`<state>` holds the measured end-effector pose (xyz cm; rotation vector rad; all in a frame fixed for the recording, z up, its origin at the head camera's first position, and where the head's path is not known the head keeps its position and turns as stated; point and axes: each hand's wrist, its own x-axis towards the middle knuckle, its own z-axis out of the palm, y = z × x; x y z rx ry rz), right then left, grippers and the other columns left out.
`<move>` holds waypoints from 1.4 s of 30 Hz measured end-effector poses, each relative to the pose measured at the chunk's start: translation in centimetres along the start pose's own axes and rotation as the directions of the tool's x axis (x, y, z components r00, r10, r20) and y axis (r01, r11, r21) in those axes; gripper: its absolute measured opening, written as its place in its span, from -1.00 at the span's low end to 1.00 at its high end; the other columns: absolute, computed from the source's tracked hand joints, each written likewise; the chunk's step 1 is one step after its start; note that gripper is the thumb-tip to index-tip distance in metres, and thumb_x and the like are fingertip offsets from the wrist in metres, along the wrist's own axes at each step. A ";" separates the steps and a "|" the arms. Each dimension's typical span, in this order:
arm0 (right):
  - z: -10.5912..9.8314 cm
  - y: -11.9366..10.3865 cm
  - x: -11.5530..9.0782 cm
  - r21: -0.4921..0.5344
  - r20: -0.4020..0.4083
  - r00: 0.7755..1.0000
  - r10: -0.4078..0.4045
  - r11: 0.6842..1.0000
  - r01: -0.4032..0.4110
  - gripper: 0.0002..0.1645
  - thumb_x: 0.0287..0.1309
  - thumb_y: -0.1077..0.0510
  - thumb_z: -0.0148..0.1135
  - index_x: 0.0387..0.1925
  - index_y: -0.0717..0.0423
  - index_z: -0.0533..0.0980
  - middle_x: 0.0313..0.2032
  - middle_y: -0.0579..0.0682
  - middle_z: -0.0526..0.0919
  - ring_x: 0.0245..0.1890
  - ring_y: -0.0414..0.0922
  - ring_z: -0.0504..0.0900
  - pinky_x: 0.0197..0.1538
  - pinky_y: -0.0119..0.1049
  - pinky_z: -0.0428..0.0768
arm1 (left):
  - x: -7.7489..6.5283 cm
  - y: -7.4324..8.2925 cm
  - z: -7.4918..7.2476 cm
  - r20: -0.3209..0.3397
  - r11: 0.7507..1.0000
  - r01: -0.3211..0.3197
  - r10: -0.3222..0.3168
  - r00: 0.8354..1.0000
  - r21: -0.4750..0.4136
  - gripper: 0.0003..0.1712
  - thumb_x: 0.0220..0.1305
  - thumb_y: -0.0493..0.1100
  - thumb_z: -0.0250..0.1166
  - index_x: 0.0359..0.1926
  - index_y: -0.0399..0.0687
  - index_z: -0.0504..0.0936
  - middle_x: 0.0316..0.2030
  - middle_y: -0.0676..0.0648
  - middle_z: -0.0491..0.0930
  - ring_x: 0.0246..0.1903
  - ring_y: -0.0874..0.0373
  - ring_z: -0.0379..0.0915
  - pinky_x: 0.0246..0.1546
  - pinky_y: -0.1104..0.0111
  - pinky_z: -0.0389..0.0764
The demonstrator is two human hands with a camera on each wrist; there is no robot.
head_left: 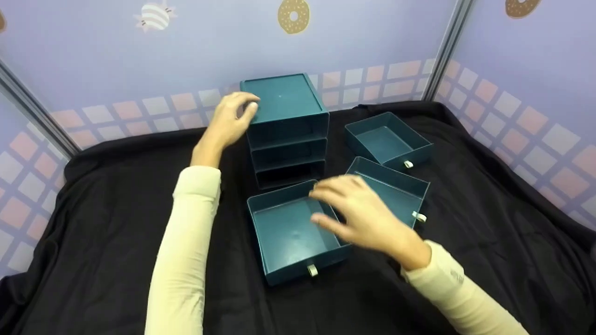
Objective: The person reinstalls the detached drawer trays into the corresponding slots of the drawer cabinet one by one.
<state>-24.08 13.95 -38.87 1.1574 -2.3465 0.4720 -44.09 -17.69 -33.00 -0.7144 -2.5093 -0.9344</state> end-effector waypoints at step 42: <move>6.3 0.0 -2.6 0.166 0.130 0.931 -0.342 0.933 0.320 -0.82 0.18 0.16 0.52 -0.36 -0.06 0.60 -0.38 -0.20 0.52 -0.34 -0.22 0.52 -0.21 -0.33 0.53 | 4.8 1.9 2.7 0.258 0.968 0.089 -0.150 0.954 0.236 -0.44 0.68 0.19 -0.07 0.54 0.27 0.45 0.57 0.04 0.30 0.59 -0.05 0.09 0.61 -0.02 0.02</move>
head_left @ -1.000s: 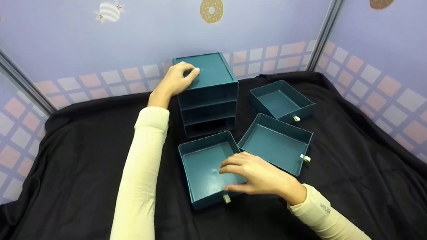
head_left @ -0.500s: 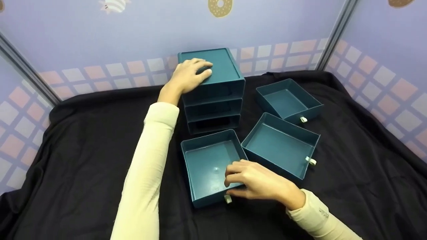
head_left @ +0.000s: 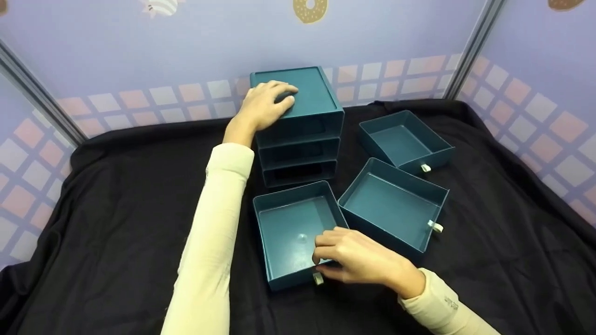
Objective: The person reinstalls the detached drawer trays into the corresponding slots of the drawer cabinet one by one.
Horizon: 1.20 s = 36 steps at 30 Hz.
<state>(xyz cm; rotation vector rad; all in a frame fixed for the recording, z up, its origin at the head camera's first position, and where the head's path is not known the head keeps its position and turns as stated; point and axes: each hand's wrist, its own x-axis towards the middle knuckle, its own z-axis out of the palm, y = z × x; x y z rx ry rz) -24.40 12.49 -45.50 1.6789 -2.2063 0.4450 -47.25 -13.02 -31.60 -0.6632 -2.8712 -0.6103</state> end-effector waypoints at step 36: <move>0.1 -0.2 0.0 -0.003 -0.034 0.998 -0.054 0.999 0.054 -0.75 0.22 0.24 0.43 -0.41 -0.03 0.49 -0.46 -0.20 0.36 -0.43 -0.20 0.37 -0.27 -0.32 0.39 | 0.4 1.4 -0.4 0.001 0.996 0.073 -0.073 0.997 0.046 -0.47 0.70 0.17 -0.10 0.54 0.40 0.43 0.58 0.16 0.28 0.61 0.10 0.05 0.64 0.10 -0.02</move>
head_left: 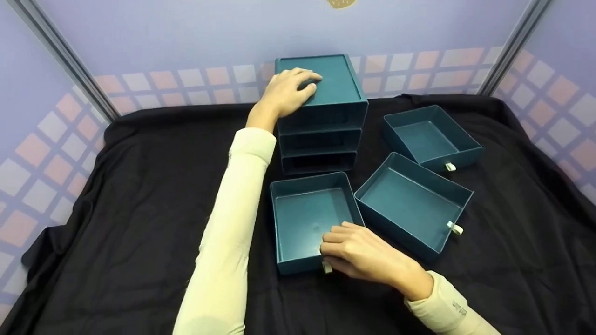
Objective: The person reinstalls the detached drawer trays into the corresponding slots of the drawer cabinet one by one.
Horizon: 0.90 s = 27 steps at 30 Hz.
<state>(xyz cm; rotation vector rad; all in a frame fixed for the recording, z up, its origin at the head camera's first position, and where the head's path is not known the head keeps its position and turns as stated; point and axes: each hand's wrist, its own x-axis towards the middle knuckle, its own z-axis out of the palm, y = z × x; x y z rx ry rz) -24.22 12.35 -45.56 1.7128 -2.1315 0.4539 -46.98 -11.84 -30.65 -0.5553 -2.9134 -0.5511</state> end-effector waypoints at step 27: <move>-2.5 1.0 -1.7 -0.015 0.003 0.994 0.111 0.994 -0.111 -0.78 0.27 0.23 0.43 -0.39 -0.06 0.53 -0.42 -0.21 0.44 -0.42 -0.20 0.39 -0.29 -0.29 0.47 | 2.3 3.8 1.9 0.048 0.999 -0.034 0.032 0.998 0.032 -0.45 0.69 0.21 -0.17 0.57 0.51 0.36 0.60 0.26 0.21 0.62 0.18 0.01 0.63 0.20 -0.03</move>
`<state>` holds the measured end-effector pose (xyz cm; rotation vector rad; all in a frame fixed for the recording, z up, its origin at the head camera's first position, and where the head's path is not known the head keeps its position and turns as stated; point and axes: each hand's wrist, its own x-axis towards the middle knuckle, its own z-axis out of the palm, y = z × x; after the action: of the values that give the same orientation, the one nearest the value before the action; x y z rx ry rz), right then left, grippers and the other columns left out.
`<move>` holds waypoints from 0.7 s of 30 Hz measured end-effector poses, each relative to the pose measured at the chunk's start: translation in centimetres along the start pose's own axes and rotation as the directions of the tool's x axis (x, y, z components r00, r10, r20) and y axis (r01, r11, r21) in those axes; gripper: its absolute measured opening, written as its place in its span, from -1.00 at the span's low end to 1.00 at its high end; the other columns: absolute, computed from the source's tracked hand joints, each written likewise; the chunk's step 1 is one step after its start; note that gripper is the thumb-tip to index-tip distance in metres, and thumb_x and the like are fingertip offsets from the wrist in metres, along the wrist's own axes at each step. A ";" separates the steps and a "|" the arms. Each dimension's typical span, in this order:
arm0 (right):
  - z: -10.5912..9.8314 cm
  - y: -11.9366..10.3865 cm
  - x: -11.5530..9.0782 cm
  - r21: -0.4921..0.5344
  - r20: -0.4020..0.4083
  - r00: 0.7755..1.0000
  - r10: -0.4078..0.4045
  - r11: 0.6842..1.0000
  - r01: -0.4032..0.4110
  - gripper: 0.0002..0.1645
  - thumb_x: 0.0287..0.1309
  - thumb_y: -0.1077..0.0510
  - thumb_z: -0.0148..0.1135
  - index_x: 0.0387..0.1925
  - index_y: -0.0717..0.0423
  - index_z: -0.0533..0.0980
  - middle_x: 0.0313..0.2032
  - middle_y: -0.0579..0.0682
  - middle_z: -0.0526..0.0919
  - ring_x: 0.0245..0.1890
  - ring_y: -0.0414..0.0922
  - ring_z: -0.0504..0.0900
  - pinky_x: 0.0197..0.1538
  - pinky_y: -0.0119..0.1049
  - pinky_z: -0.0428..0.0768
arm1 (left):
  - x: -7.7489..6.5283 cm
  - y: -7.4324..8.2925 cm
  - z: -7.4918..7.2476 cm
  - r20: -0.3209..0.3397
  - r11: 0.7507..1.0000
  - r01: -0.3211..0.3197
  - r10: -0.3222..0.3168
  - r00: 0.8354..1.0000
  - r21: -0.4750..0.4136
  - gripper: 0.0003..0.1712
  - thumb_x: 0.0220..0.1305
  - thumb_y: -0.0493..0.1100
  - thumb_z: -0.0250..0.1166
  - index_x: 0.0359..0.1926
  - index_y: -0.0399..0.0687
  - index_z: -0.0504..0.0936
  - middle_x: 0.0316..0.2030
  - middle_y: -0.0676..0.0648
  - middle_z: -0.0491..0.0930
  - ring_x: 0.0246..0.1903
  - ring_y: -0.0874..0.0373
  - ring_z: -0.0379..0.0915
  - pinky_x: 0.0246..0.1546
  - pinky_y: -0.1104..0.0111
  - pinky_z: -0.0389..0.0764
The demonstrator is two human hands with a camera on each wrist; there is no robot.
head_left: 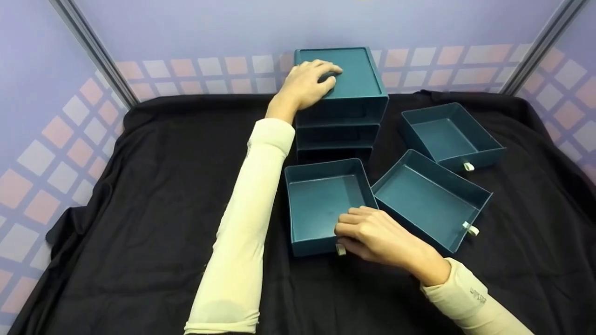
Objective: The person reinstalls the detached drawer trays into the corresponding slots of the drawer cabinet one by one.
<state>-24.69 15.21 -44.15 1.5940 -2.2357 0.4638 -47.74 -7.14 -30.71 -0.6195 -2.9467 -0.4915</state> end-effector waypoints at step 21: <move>-0.3 1.2 -0.9 -0.069 -0.054 0.998 0.045 0.996 -0.049 -0.77 0.24 0.25 0.46 -0.41 -0.03 0.54 -0.45 -0.18 0.44 -0.46 -0.17 0.41 -0.32 -0.25 0.42 | 0.4 0.9 0.3 0.011 1.000 -0.027 0.027 1.000 -0.013 -0.45 0.70 0.20 -0.17 0.58 0.50 0.35 0.61 0.24 0.19 0.63 0.16 -0.01 0.65 0.17 -0.07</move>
<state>-25.51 16.40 -44.38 1.4800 -2.2294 0.4296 -47.73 -6.11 -30.72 -0.6645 -2.9436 -0.5063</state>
